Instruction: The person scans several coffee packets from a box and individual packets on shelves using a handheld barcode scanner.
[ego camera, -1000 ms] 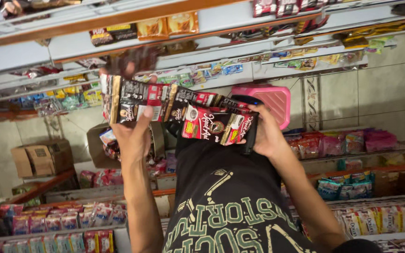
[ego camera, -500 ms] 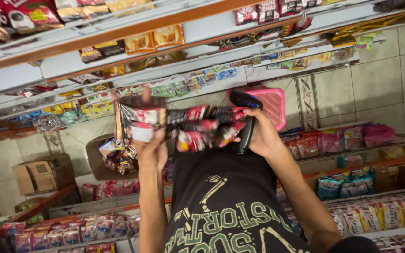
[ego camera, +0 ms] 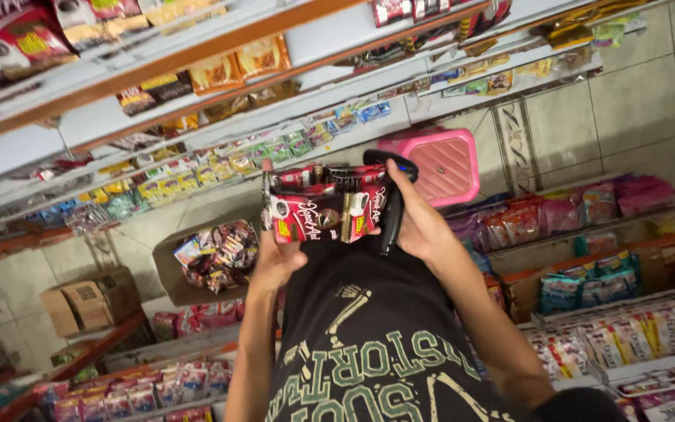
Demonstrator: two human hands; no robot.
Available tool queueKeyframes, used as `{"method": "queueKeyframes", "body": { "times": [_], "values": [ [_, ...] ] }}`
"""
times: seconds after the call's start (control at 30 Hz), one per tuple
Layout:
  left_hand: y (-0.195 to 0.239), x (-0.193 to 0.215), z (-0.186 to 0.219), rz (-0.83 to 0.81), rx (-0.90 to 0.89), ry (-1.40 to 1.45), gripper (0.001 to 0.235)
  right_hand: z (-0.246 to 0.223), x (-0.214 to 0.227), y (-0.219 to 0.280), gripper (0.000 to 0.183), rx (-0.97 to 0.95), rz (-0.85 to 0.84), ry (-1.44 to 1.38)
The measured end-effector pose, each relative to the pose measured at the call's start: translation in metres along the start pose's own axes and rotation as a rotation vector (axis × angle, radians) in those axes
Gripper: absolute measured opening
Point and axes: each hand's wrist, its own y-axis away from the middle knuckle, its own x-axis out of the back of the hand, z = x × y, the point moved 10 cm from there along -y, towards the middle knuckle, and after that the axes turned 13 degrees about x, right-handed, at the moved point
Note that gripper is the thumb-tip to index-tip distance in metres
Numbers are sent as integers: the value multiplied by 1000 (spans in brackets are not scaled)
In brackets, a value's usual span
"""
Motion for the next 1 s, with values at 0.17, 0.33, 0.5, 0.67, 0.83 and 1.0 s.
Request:
{"method": "queueKeyframes", "body": {
  "times": [0.17, 0.33, 0.5, 0.67, 0.83, 1.0],
  "values": [
    [-3, -23, 26, 65, 2, -248, 89, 1, 41, -5, 58, 65, -61, 194],
    [-16, 0, 5, 475, 115, -312, 45, -34, 34, 7, 92, 409, -182, 664],
    [-22, -75, 64, 316, -132, -472, 70, -58, -12, 4, 91, 429, -278, 515],
    [-18, -75, 113, 348, -405, -938, 86, -74, -17, 15, 70, 365, -112, 506],
    [-31, 11, 74, 495, -14, -893, 74, -92, -33, 34, 60, 348, -32, 304],
    [-56, 9, 37, 41, -27, 839, 68, -108, -32, 33, 56, 409, 48, 456]
  ]
}}
